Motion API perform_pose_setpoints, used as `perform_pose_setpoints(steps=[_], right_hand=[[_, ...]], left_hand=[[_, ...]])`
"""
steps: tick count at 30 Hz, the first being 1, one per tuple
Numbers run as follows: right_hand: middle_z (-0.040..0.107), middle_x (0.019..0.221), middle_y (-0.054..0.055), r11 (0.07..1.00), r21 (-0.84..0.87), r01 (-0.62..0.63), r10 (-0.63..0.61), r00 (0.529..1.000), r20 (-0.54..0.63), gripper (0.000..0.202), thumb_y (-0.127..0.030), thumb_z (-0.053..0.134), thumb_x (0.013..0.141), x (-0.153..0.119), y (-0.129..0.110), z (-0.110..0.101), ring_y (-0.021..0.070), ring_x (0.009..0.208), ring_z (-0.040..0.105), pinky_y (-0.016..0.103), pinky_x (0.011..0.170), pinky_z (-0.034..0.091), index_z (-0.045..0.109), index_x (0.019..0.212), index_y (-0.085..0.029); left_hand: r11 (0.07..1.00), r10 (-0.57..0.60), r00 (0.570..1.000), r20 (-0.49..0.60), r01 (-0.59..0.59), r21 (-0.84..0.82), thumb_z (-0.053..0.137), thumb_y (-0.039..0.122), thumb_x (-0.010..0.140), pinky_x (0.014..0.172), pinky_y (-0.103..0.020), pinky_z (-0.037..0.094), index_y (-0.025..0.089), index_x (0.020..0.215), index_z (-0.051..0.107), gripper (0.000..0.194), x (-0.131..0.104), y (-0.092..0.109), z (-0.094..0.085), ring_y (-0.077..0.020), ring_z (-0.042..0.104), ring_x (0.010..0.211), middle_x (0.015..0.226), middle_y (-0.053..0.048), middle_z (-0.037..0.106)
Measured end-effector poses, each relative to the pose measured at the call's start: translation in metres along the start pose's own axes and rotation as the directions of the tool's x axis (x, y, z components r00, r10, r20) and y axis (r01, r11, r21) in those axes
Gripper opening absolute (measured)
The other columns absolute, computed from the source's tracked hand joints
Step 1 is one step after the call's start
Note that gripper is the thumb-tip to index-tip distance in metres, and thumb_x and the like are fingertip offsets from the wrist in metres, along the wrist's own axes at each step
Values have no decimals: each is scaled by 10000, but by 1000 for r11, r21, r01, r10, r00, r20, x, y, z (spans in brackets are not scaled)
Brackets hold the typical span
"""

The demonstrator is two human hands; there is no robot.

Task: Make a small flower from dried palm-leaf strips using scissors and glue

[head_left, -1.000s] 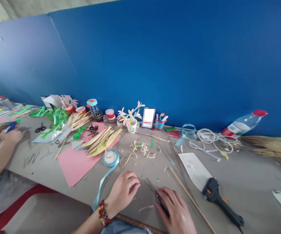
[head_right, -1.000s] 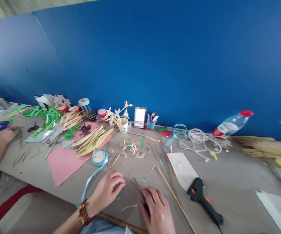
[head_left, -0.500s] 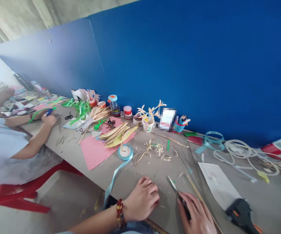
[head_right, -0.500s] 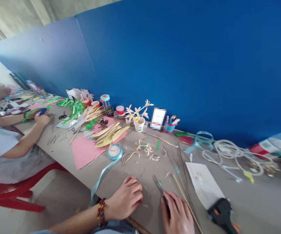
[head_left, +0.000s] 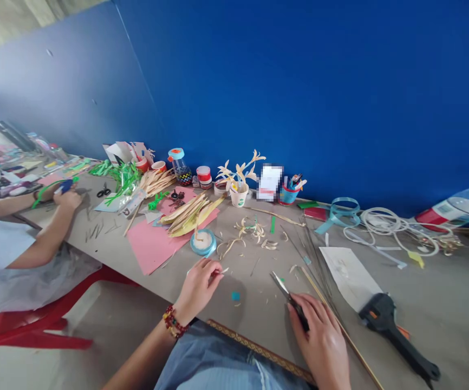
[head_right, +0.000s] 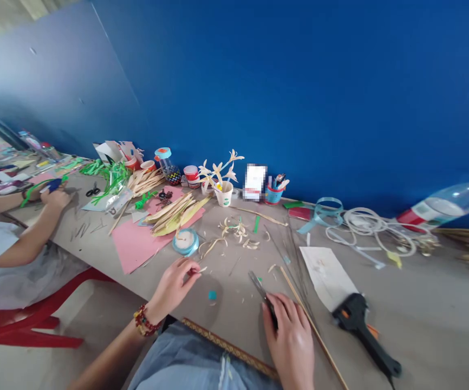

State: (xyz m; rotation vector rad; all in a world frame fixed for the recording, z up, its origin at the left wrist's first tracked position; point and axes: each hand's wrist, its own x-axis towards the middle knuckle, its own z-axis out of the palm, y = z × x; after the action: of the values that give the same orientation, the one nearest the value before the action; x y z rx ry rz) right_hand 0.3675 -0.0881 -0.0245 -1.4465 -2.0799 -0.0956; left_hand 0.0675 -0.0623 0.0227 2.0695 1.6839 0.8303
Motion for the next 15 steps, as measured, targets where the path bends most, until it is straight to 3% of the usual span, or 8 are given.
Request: perform_pose_setpoints(steps=[6,8,11,13,15], right_hand=[[704,1025,125,999,20,-27,27,1000,13,373,-417,384,1000,-2,2,-1,273,940,642,437,887,456,656,1043,-165],[703,1029,127,999,22,-28,28,999,19,370,-417,387,997,-2,2,-1,277,943,644,443,890,455,657,1036,-167],[705,1009,129,999,19,-26,25,1000,8,362,-413,391,994,-1,2,-2,274,926,650,438,883,457,658,1019,-169],[705,1006,128,999,23,-29,29,1000,-3,352,-406,395,993,0,1,-2,270,917,650,433,880,458,656,1014,-170],[704,1008,125,999,32,-36,36,999,-3,340,-397,400,992,0,0,-2,268,923,647,431,883,460,655,1018,-172]], left_hand=[[986,112,993,-41,-106,125,423,134,952,838,-363,484,209,1007,653,248,-17,10,16,-209,585,916,993,-75,643],[963,219,973,69,-227,146,462,191,951,898,-405,471,236,1121,650,258,-30,16,22,-227,576,984,1083,-85,640],[872,414,884,217,-454,184,580,457,891,1078,-565,324,284,1179,648,343,-46,13,21,-300,513,1176,1350,-83,554],[874,362,908,209,-409,263,577,447,896,1104,-588,282,292,1177,658,331,-49,5,13,-315,468,1253,1436,-83,493],[907,226,968,109,-250,338,538,355,930,1096,-571,307,263,1162,669,281,-46,0,5,-307,467,1266,1429,-97,505]])
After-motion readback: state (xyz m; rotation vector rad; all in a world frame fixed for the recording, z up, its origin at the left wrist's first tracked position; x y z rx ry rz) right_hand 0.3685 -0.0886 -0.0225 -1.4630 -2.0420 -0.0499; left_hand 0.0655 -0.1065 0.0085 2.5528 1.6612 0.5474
